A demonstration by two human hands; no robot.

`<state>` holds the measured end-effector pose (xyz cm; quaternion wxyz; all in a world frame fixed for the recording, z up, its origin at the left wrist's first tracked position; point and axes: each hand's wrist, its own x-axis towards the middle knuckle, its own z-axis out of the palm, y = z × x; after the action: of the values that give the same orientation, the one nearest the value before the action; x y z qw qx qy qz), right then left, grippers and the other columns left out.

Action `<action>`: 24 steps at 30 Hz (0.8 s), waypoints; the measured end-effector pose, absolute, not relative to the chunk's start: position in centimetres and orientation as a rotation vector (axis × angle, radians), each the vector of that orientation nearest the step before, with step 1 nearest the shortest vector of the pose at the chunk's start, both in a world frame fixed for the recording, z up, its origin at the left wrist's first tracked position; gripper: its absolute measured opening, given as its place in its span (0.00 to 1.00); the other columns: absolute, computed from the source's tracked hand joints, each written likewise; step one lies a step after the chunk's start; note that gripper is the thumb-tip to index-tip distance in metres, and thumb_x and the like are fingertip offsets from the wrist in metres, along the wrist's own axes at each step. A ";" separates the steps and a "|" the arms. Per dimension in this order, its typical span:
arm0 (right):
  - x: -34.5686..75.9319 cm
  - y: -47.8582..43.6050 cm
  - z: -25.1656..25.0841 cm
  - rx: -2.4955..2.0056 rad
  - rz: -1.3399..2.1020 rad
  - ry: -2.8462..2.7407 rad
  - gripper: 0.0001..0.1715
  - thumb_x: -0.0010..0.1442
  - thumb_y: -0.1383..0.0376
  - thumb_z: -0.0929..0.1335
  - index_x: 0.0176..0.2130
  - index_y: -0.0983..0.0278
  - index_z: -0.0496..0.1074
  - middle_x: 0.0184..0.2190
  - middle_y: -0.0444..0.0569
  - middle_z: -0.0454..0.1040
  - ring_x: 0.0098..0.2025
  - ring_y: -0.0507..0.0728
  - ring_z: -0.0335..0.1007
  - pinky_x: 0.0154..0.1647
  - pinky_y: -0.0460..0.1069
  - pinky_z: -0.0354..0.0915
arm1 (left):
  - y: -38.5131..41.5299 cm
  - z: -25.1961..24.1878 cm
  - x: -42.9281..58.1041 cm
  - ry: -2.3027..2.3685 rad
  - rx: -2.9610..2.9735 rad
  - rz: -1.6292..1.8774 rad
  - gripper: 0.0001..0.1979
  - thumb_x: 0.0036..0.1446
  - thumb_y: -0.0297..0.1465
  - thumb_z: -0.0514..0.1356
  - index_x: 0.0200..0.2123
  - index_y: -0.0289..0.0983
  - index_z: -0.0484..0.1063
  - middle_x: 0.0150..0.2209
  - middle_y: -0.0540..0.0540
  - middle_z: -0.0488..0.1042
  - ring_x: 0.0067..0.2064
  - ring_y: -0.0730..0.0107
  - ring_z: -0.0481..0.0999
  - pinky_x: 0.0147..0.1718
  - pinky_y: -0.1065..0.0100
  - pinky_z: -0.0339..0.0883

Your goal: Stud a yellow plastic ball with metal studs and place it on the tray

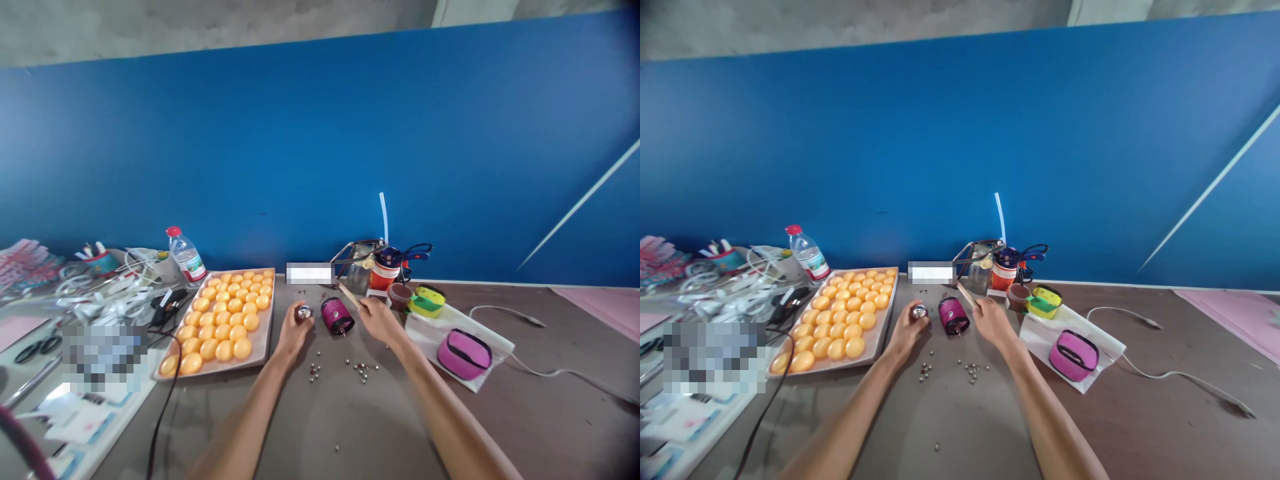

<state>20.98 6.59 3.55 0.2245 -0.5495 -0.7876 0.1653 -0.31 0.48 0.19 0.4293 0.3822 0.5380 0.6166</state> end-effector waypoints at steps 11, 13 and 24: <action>18.6 2.1 8.2 -1.101 0.849 -2.300 0.12 0.58 0.67 0.57 0.23 0.64 0.59 0.20 0.42 0.63 0.23 0.49 0.57 0.25 0.44 0.48 | 0.6 -0.2 -0.2 1.519 1.121 1.479 0.20 0.42 0.31 0.62 0.43 0.35 0.69 0.30 0.49 0.71 0.30 0.73 0.69 0.30 0.72 0.62; 18.6 2.0 8.4 -1.138 0.823 -2.334 0.12 0.57 0.67 0.58 0.22 0.64 0.58 0.20 0.41 0.61 0.23 0.48 0.56 0.25 0.45 0.48 | 0.5 -0.1 -0.2 1.518 1.148 1.463 0.19 0.43 0.31 0.62 0.41 0.35 0.69 0.28 0.51 0.70 0.28 0.74 0.68 0.28 0.73 0.61; 18.8 2.0 8.5 -1.221 0.864 -2.339 0.12 0.56 0.69 0.58 0.21 0.64 0.56 0.18 0.41 0.60 0.22 0.48 0.54 0.24 0.45 0.46 | 0.7 -0.6 0.0 1.563 1.145 1.491 0.19 0.42 0.29 0.62 0.41 0.36 0.67 0.30 0.51 0.70 0.29 0.73 0.68 0.30 0.71 0.63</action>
<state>18.82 2.00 8.50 0.1815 -0.4324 -0.8286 0.3059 0.00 0.71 -0.57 0.3412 0.4401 0.6009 0.5734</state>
